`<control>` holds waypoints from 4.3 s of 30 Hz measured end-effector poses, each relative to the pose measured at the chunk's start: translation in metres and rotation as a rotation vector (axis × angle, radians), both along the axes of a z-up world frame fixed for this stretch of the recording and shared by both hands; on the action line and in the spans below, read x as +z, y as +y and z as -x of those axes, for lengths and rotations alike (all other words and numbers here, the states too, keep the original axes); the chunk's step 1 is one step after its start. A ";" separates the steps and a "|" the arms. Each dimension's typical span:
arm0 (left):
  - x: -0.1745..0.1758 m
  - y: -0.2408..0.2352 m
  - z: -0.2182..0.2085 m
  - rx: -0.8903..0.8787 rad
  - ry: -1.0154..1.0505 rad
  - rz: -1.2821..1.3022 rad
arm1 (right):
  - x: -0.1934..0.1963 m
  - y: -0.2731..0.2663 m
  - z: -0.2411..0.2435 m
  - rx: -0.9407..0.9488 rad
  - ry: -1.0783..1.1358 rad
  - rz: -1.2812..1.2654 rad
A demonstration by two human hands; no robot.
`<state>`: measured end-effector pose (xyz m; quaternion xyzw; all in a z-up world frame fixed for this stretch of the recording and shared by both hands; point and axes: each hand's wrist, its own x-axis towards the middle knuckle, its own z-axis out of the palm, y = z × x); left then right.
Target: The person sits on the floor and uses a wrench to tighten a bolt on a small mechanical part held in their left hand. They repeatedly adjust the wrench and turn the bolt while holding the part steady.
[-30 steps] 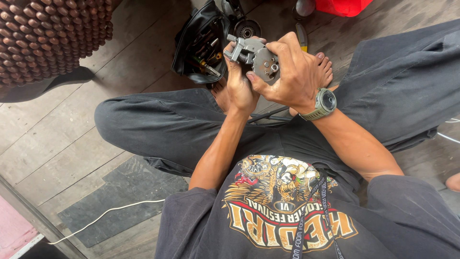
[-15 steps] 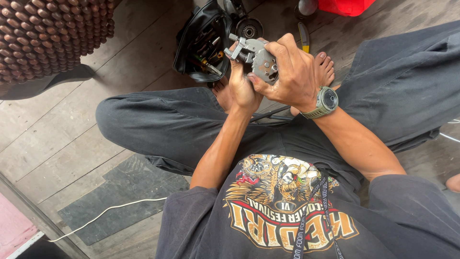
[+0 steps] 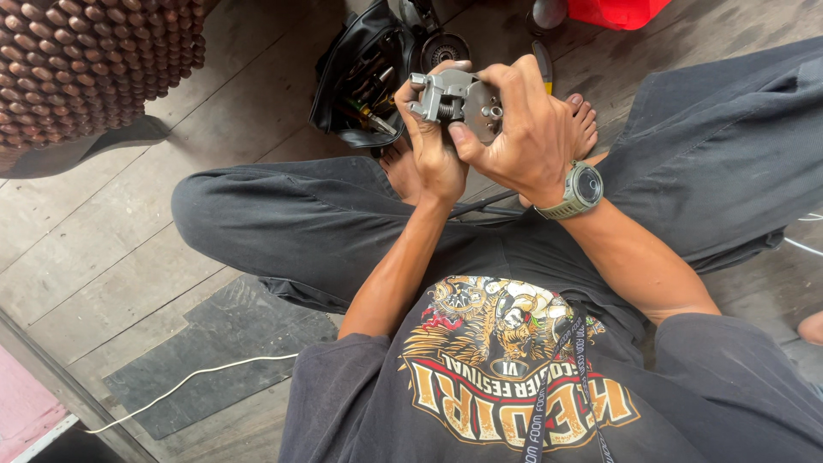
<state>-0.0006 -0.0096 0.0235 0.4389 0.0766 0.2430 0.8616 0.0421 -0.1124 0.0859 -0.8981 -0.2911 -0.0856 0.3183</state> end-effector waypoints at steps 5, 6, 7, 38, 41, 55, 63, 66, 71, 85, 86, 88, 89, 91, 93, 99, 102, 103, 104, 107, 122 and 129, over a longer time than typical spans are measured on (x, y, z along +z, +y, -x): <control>0.008 -0.002 -0.001 0.048 -0.016 -0.033 | -0.014 -0.002 -0.002 0.001 -0.127 0.004; 0.008 -0.002 -0.001 0.059 -0.018 -0.066 | -0.017 -0.003 -0.003 0.031 -0.197 0.027; 0.006 -0.002 0.000 0.059 -0.018 -0.068 | -0.016 -0.003 -0.004 0.031 -0.197 0.026; -0.007 -0.002 0.002 -0.109 0.029 0.332 | -0.011 -0.006 -0.013 0.118 -0.367 0.050; -0.007 -0.002 0.001 -0.102 0.032 0.332 | -0.012 -0.007 -0.013 0.124 -0.367 0.051; -0.022 -0.002 -0.003 -0.090 0.108 0.369 | -0.008 -0.007 -0.018 0.191 -0.384 0.050; 0.007 0.003 -0.009 -0.073 -0.056 0.166 | -0.013 -0.008 -0.013 0.116 -0.155 -0.131; 0.012 0.003 -0.012 -0.046 -0.030 0.087 | -0.024 -0.009 -0.012 0.078 -0.174 -0.091; 0.016 0.000 -0.013 -0.103 0.025 0.136 | -0.017 -0.011 -0.012 0.095 -0.264 -0.052; 0.013 -0.020 -0.044 -0.222 0.231 0.404 | 0.017 -0.050 -0.042 0.140 -0.391 -0.053; 0.015 -0.020 -0.042 -0.311 0.097 0.489 | 0.016 -0.054 -0.044 0.165 -0.352 -0.078; 0.021 -0.015 -0.047 -0.401 -0.050 0.566 | 0.017 -0.058 -0.050 0.192 -0.325 -0.105; 0.023 -0.015 -0.048 -0.393 0.018 0.478 | 0.017 -0.061 -0.048 0.203 -0.322 -0.091; 0.025 -0.015 -0.050 -0.393 0.085 0.392 | 0.020 -0.066 -0.047 0.206 -0.320 -0.075; 0.027 -0.015 -0.054 -0.472 0.044 0.523 | 0.028 -0.067 -0.049 0.194 -0.374 -0.010; 0.049 -0.024 -0.060 -0.570 0.050 0.451 | 0.053 -0.080 -0.048 0.186 -0.408 0.033; 0.050 -0.031 -0.065 -0.583 0.082 0.445 | 0.064 -0.087 -0.046 0.179 -0.454 0.077; 0.052 -0.033 -0.067 -0.593 0.078 0.443 | 0.063 -0.088 -0.047 0.171 -0.460 0.079; 0.054 -0.035 -0.069 -0.588 0.115 0.420 | 0.062 -0.090 -0.047 0.173 -0.463 0.051; 0.046 -0.040 -0.071 -0.583 0.136 0.415 | 0.062 -0.094 -0.045 0.176 -0.449 0.022; 0.092 -0.034 -0.110 -0.435 -0.226 0.210 | 0.064 -0.082 -0.098 0.120 -0.437 -0.019; 0.028 -0.028 -0.118 -0.438 0.006 0.377 | 0.024 -0.074 -0.106 0.172 -0.376 -0.091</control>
